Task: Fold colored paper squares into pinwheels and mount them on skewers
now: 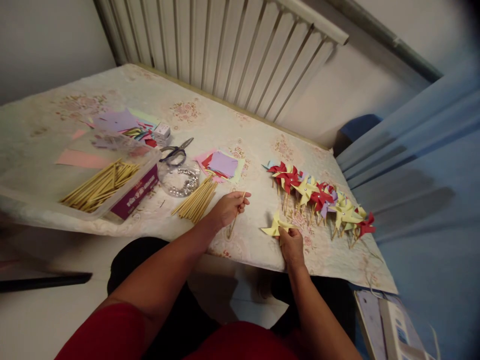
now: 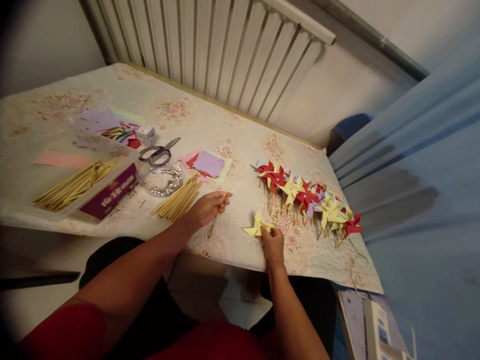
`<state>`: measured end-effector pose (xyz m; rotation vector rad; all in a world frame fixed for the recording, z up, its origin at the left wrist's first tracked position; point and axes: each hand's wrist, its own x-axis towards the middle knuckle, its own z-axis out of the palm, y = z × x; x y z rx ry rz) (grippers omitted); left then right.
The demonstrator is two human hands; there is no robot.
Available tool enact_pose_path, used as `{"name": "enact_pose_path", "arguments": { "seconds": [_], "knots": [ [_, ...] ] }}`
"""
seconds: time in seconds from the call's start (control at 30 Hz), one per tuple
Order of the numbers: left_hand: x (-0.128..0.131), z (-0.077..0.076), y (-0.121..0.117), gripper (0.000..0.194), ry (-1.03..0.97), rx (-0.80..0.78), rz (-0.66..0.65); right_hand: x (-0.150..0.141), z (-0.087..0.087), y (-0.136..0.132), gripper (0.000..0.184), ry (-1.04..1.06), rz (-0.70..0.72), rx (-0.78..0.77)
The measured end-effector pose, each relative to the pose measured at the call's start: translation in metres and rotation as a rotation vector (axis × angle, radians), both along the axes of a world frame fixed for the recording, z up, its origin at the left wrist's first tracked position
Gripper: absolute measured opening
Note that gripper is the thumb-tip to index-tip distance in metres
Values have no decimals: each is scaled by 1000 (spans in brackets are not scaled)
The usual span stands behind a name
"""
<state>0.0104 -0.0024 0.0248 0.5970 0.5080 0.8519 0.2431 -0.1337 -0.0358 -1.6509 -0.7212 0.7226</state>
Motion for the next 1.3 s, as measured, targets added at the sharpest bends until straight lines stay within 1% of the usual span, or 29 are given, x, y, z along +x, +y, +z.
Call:
{"name": "enact_pose_path", "arguments": {
  "seconds": [0.3,0.43,0.57,0.77,0.9,1.0,1.13,1.23,1.3],
  "knots": [
    [1,-3,2,12,24,-22,39,-2,4,-1,30,19,-5,2],
    [0,-4,2,13,16,-20,29,-2,4,-1,34,-16,-6,-6],
    [-1,-2,0,14,40,-32,11,-1,2,-1,32,-3,5,0],
    [-3,2,-2,18,73,-21,-9,-3,2,0,32,8,-23,10],
    [-3,3,-3,20,100,-23,35,-4,4,1,33,28,-21,24],
    [-2,2,-3,15,104,-32,67,-4,4,0,32,-1,-27,13],
    [-1,0,-3,11,75,-37,67,-3,4,0,31,-4,-41,-3],
    [-1,2,-4,12,39,-51,40,-7,7,4,31,52,-64,7],
    [-1,3,-4,13,33,-51,27,-13,13,9,30,87,-75,19]
  ]
}}
